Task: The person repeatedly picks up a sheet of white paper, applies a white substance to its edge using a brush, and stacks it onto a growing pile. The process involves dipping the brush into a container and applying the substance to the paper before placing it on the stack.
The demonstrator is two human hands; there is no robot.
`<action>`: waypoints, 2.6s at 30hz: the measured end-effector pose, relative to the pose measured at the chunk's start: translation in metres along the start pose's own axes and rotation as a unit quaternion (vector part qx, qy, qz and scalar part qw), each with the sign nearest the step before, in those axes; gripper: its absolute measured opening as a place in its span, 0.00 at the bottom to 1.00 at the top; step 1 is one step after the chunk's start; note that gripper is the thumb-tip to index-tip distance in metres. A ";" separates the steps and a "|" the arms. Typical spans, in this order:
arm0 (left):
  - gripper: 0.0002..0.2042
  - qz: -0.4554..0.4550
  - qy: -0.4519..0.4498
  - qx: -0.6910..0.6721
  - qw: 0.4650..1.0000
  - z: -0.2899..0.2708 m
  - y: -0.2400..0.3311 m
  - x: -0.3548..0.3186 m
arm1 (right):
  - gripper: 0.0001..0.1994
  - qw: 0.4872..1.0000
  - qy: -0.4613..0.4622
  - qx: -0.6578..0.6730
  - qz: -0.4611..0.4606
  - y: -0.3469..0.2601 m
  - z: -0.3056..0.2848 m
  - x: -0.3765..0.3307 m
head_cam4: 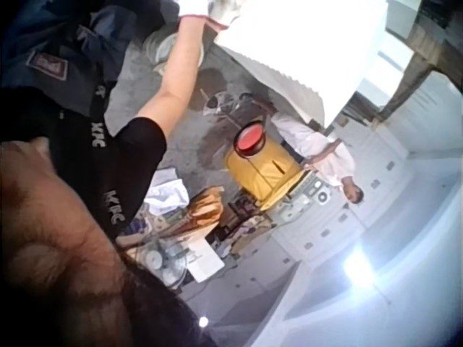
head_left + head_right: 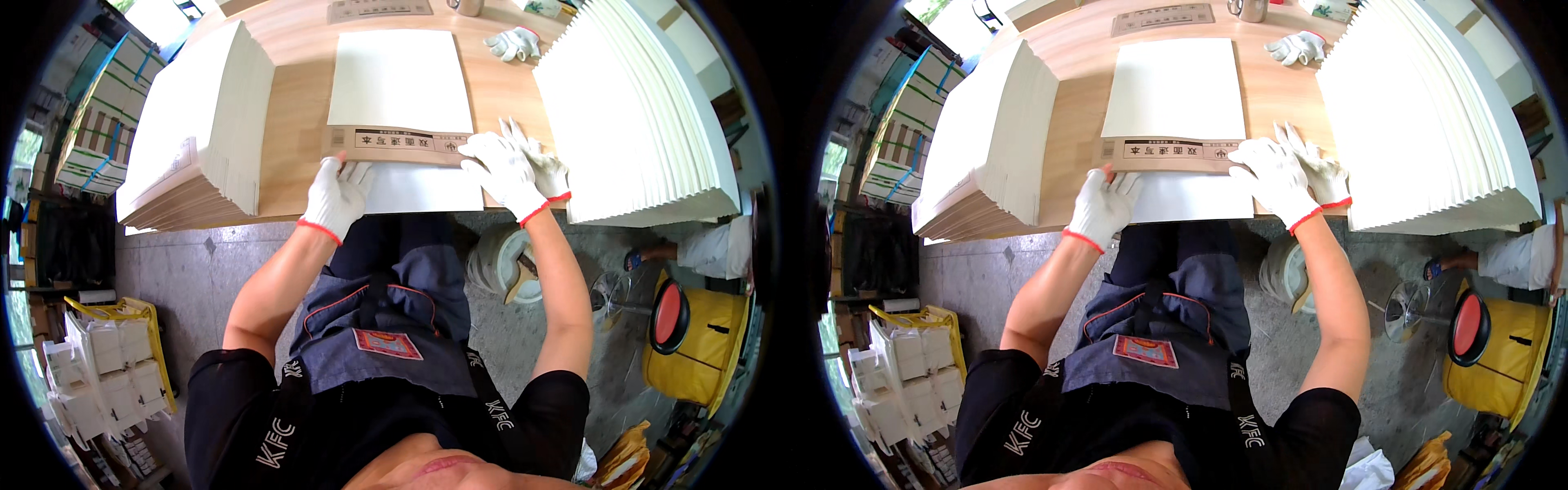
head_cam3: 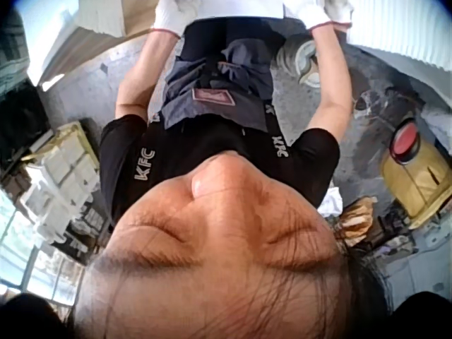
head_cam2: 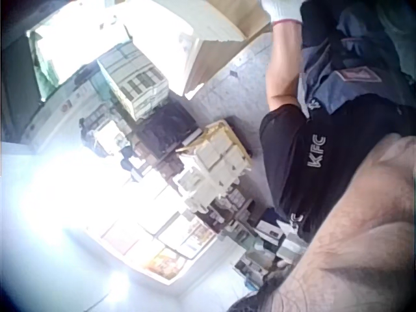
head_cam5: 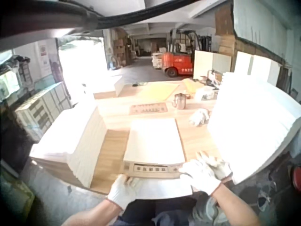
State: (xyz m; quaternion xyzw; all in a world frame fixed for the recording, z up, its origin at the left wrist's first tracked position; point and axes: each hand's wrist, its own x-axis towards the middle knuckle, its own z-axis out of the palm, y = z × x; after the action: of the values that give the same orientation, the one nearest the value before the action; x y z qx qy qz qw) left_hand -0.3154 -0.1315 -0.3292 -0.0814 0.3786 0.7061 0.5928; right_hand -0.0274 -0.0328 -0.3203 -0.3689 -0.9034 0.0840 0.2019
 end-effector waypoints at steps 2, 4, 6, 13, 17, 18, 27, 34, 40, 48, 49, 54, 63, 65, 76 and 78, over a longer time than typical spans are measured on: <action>0.10 -0.041 0.008 0.061 0.997 0.014 0.004 0.019 | 0.13 0.999 -0.018 -0.019 0.024 0.000 -0.004 0.013; 0.09 -0.056 -0.054 0.105 0.991 0.015 0.011 0.028 | 0.15 0.981 0.006 0.048 0.187 -0.016 -0.021 0.033; 0.08 -0.055 -0.194 0.138 0.970 0.003 0.017 0.040 | 0.29 0.888 0.057 0.296 0.348 0.032 -0.006 0.052; 0.15 0.005 -0.019 0.143 0.990 0.033 0.033 -0.015 | 0.25 0.725 -0.090 0.585 0.352 0.049 0.028 0.078; 0.27 0.164 -0.174 0.276 0.931 0.014 0.056 -0.043 | 0.14 0.678 0.033 0.685 0.266 -0.004 0.011 0.061; 0.31 0.188 -0.186 0.282 0.922 0.017 0.064 -0.056 | 0.15 0.679 0.047 0.689 0.250 -0.018 0.004 0.060; 0.27 0.495 -0.032 0.316 0.809 -0.039 0.243 -0.144 | 0.30 0.733 0.116 0.668 0.053 -0.203 0.010 0.176; 0.23 0.518 0.165 0.567 0.618 -0.089 0.365 -0.118 | 0.21 0.929 -0.023 0.353 0.112 -0.280 0.044 0.284; 0.19 0.401 0.210 0.709 0.540 -0.115 0.379 -0.093 | 0.24 0.975 -0.080 0.191 0.084 -0.269 0.054 0.282; 0.18 0.448 0.203 0.653 0.575 -0.125 0.385 -0.078 | 0.25 0.985 -0.040 0.163 0.051 -0.272 0.052 0.275; 0.17 0.479 0.200 0.625 0.582 -0.124 0.382 -0.079 | 0.25 0.986 -0.029 0.156 0.048 -0.275 0.052 0.274; 0.19 0.445 0.194 0.627 0.609 -0.123 0.387 -0.078 | 0.27 0.990 0.002 0.129 0.055 -0.283 0.041 0.269; 0.19 0.450 0.183 0.631 0.605 -0.126 0.384 -0.081 | 0.18 0.934 0.195 0.084 -0.287 -0.321 0.027 0.199; 0.19 0.451 0.178 0.629 0.607 -0.125 0.381 -0.081 | 0.18 0.943 0.160 0.095 -0.276 -0.318 0.035 0.196; 0.20 0.461 0.179 0.603 0.626 -0.129 0.384 -0.072 | 0.20 0.905 0.026 0.207 -0.371 -0.270 0.021 0.200; 0.22 0.495 0.171 0.590 0.615 -0.144 0.395 -0.059 | 0.20 0.907 0.014 0.260 -0.330 -0.252 0.014 0.194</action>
State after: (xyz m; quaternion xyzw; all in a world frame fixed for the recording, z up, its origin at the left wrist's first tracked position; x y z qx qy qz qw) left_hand -0.7011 -0.2722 -0.2233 0.3662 0.7907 0.4907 -0.0010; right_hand -0.3179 -0.0768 -0.1990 0.0144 -0.9166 0.2399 0.3195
